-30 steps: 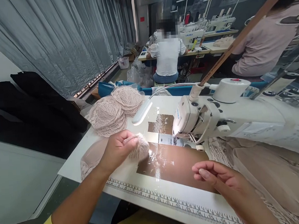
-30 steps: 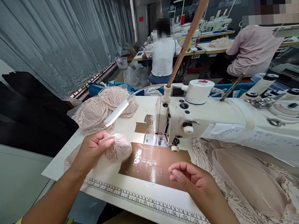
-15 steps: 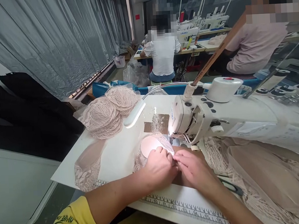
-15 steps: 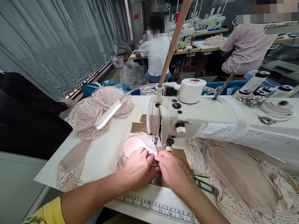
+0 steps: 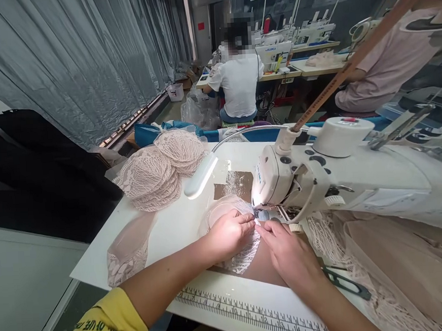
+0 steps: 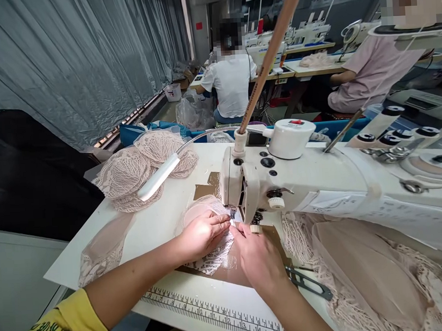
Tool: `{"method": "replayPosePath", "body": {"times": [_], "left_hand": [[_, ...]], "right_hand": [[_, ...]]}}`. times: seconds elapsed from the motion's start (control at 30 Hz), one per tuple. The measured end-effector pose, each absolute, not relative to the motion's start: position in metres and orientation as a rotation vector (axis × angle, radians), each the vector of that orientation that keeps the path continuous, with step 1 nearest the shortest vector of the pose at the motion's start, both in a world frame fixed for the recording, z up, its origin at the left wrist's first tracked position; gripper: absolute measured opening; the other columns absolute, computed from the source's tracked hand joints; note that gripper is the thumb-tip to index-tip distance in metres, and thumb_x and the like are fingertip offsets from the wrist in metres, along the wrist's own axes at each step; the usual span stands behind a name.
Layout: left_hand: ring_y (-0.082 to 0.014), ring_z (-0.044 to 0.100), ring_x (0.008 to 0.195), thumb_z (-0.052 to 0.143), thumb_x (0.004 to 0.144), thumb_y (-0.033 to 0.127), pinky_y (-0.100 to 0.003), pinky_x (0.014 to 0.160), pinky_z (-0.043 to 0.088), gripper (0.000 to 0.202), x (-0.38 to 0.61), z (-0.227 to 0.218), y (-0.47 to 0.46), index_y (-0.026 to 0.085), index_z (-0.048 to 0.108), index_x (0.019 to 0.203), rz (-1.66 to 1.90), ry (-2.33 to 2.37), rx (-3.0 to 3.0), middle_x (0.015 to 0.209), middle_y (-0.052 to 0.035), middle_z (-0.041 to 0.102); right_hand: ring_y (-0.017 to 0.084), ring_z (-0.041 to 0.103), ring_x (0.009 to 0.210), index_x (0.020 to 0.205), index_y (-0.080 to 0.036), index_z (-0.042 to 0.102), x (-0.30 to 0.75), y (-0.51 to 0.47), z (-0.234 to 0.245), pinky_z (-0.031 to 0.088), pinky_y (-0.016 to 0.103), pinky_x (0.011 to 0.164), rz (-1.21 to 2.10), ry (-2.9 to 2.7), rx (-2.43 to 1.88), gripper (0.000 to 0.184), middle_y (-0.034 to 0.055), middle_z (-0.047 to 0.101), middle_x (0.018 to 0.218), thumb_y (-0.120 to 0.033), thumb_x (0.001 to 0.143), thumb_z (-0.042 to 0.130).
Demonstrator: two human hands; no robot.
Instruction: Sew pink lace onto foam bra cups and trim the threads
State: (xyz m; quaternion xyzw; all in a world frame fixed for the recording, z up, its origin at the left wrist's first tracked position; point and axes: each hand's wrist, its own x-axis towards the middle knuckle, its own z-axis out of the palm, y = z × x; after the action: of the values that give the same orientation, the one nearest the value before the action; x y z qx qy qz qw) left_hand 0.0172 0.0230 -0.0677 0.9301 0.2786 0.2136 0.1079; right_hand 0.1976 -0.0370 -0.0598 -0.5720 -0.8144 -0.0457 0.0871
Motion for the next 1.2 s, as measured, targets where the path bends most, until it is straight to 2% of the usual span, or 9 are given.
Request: {"method": "replayPosePath", "body": {"times": [0.17,0.33,0.53,0.77,0.9,1.03,1.2], "left_hand": [[-0.0209,0.058,0.090,0.043,0.095,0.025,-0.033,0.075,0.048,0.029,0.017,-0.066,0.035,0.012,0.066,0.108,0.653,0.819,2.697,0.116,-0.0127,0.064],[-0.0199,0.060,0.083,0.043,0.093,0.024,-0.033,0.072,0.047,0.031,0.016,-0.063,0.040,0.011,0.067,0.107,0.631,0.776,2.753,0.114,-0.0141,0.066],[-0.0215,0.058,0.088,0.047,0.088,0.021,-0.035,0.077,0.049,0.032,0.013,-0.055,0.042,0.011,0.067,0.111,0.618,0.752,2.731,0.119,-0.0119,0.065],[-0.0224,0.054,0.089,0.045,0.090,0.024,-0.036,0.079,0.047,0.036,0.014,-0.051,0.041,0.011,0.062,0.119,0.596,0.874,2.723,0.121,-0.0107,0.064],[-0.0262,0.052,0.103,0.044,0.091,0.026,-0.041,0.088,0.044,0.039,0.011,-0.053,0.039,0.013,0.057,0.125,0.572,0.917,2.765,0.126,-0.0107,0.059],[-0.0331,0.039,0.124,0.043,0.090,0.030,-0.048,0.099,0.036,0.043,0.007,-0.056,0.038,0.013,0.051,0.130,0.496,0.996,2.819,0.135,-0.0126,0.050],[-0.0343,0.038,0.125,0.042,0.090,0.034,-0.051,0.100,0.034,0.044,0.006,-0.049,0.034,0.016,0.050,0.129,0.359,1.124,2.845,0.136,-0.0116,0.048]], "right_hand": [[0.018,0.061,0.074,0.119,-0.023,0.065,0.195,-0.033,-0.059,0.043,0.028,0.053,-0.135,-2.375,-1.725,0.049,0.0068,0.069,0.100,-0.001,0.083,0.040],[0.019,0.061,0.075,0.114,-0.022,0.068,0.193,-0.032,-0.059,0.045,0.028,0.055,-0.155,-2.374,-1.692,0.047,0.0072,0.069,0.099,-0.001,0.081,0.041],[0.020,0.061,0.078,0.114,-0.020,0.067,0.194,-0.035,-0.059,0.047,0.030,0.059,-0.184,-2.385,-1.648,0.047,0.0073,0.069,0.100,-0.001,0.079,0.042],[0.019,0.061,0.075,0.116,-0.020,0.067,0.195,-0.036,-0.060,0.046,0.029,0.057,-0.178,-2.388,-1.636,0.048,0.0069,0.068,0.098,0.000,0.079,0.041],[0.019,0.061,0.072,0.118,-0.020,0.065,0.195,-0.037,-0.062,0.047,0.030,0.058,-0.172,-2.386,-1.653,0.048,0.0056,0.069,0.096,-0.001,0.081,0.041],[0.019,0.061,0.070,0.119,-0.017,0.064,0.195,-0.038,-0.065,0.048,0.031,0.059,-0.180,-2.344,-1.667,0.043,0.0060,0.069,0.104,-0.005,0.086,0.038],[0.021,0.063,0.072,0.118,-0.015,0.064,0.196,-0.037,-0.071,0.051,0.034,0.062,-0.236,-2.277,-1.624,0.038,0.0077,0.069,0.102,-0.013,0.090,0.037]]}}
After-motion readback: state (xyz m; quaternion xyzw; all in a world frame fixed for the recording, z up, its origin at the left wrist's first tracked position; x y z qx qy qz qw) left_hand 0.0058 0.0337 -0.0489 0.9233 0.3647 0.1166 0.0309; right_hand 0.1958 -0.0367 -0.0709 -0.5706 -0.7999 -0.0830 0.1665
